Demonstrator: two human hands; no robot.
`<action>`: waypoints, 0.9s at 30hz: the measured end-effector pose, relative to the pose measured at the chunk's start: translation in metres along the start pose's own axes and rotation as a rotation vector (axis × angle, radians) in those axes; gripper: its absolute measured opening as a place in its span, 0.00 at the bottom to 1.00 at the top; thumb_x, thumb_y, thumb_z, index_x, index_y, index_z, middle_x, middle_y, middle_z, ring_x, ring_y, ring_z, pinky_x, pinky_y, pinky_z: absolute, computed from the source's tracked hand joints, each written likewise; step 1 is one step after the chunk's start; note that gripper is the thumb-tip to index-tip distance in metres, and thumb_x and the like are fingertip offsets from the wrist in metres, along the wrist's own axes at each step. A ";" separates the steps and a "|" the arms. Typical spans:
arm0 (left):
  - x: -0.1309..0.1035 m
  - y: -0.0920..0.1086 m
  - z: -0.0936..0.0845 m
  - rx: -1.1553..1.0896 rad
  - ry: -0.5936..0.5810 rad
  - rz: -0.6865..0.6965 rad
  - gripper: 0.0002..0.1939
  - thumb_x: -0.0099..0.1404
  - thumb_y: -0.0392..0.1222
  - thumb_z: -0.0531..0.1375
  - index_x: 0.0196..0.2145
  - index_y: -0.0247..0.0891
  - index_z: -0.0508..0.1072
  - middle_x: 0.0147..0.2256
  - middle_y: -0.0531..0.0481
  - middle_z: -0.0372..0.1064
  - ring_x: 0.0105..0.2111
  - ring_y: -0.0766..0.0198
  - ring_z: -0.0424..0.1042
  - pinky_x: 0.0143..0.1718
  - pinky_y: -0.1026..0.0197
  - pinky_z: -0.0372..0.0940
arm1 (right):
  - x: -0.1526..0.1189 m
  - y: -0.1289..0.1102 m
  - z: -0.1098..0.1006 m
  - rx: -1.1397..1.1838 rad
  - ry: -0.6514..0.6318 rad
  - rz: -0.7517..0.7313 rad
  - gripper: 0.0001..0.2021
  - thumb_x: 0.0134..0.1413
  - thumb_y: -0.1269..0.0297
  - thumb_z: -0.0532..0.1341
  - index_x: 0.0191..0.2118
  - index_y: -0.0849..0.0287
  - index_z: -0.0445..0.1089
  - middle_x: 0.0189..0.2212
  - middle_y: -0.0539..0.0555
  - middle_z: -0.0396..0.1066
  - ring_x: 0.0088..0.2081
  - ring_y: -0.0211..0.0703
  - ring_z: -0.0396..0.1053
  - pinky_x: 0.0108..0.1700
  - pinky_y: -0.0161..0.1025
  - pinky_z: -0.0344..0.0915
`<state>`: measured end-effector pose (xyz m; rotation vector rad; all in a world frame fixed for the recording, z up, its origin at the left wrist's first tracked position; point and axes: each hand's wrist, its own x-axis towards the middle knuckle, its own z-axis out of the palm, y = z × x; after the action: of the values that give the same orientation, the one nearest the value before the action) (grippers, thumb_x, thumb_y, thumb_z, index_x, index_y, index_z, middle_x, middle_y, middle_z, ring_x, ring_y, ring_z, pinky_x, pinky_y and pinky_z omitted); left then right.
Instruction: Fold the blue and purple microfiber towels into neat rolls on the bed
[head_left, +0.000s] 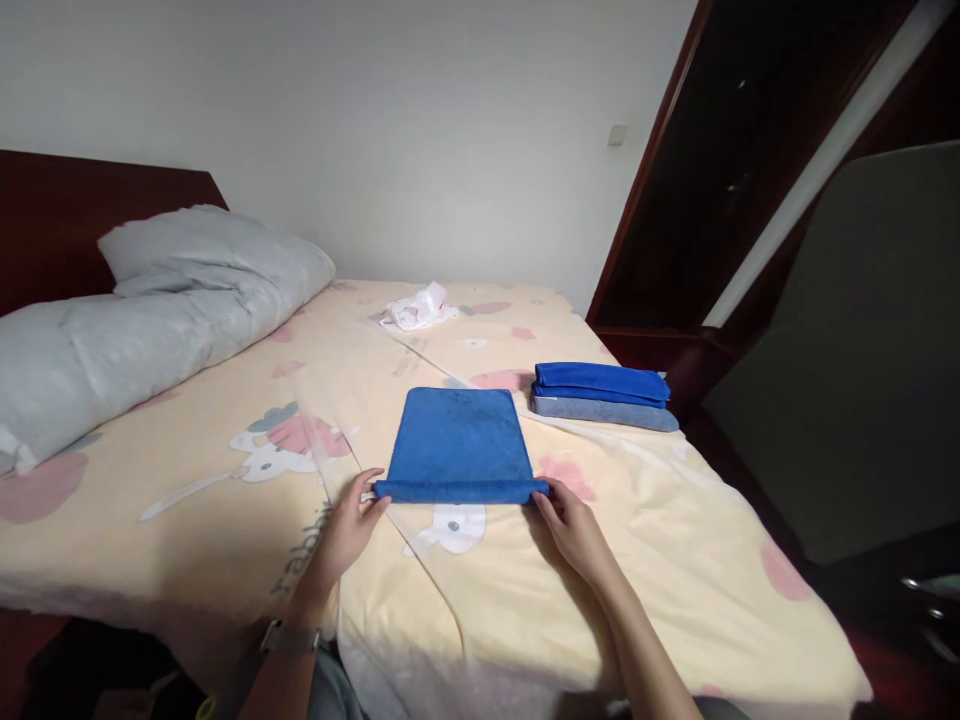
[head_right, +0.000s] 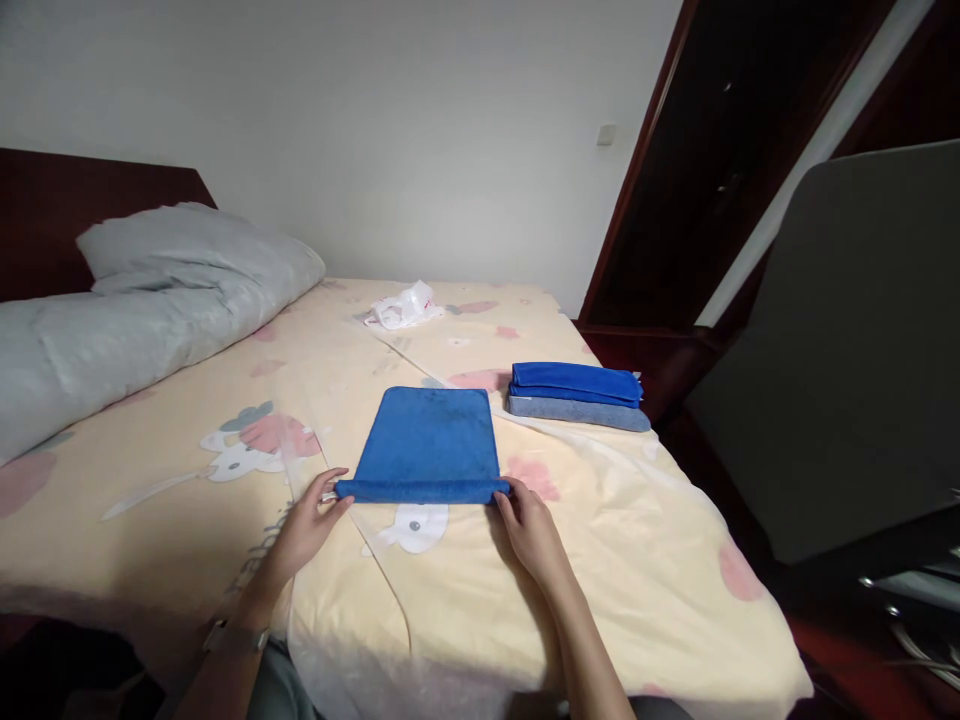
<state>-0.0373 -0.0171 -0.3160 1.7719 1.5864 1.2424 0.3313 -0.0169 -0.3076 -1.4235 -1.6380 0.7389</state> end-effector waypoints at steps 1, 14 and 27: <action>-0.001 0.001 0.000 -0.024 0.014 -0.003 0.20 0.65 0.49 0.59 0.53 0.42 0.67 0.50 0.43 0.71 0.49 0.57 0.74 0.48 0.53 0.72 | -0.001 -0.001 -0.002 0.014 0.007 0.003 0.17 0.64 0.53 0.54 0.51 0.56 0.71 0.47 0.59 0.76 0.47 0.54 0.74 0.49 0.47 0.70; -0.025 0.007 -0.009 0.412 0.050 0.179 0.15 0.67 0.50 0.58 0.48 0.42 0.71 0.37 0.48 0.73 0.35 0.59 0.74 0.42 0.55 0.70 | -0.014 -0.006 -0.016 -0.346 0.028 0.069 0.17 0.62 0.55 0.56 0.52 0.53 0.71 0.41 0.58 0.78 0.44 0.57 0.75 0.46 0.50 0.69; -0.015 -0.003 -0.008 0.301 -0.129 0.250 0.18 0.66 0.37 0.56 0.53 0.43 0.72 0.52 0.45 0.73 0.52 0.55 0.72 0.56 0.52 0.67 | -0.015 -0.006 -0.016 -0.235 -0.135 -0.162 0.20 0.57 0.65 0.58 0.55 0.54 0.70 0.52 0.57 0.73 0.54 0.53 0.70 0.57 0.50 0.66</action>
<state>-0.0446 -0.0320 -0.3193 2.2490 1.5797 1.0081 0.3425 -0.0338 -0.2973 -1.4055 -1.9719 0.5748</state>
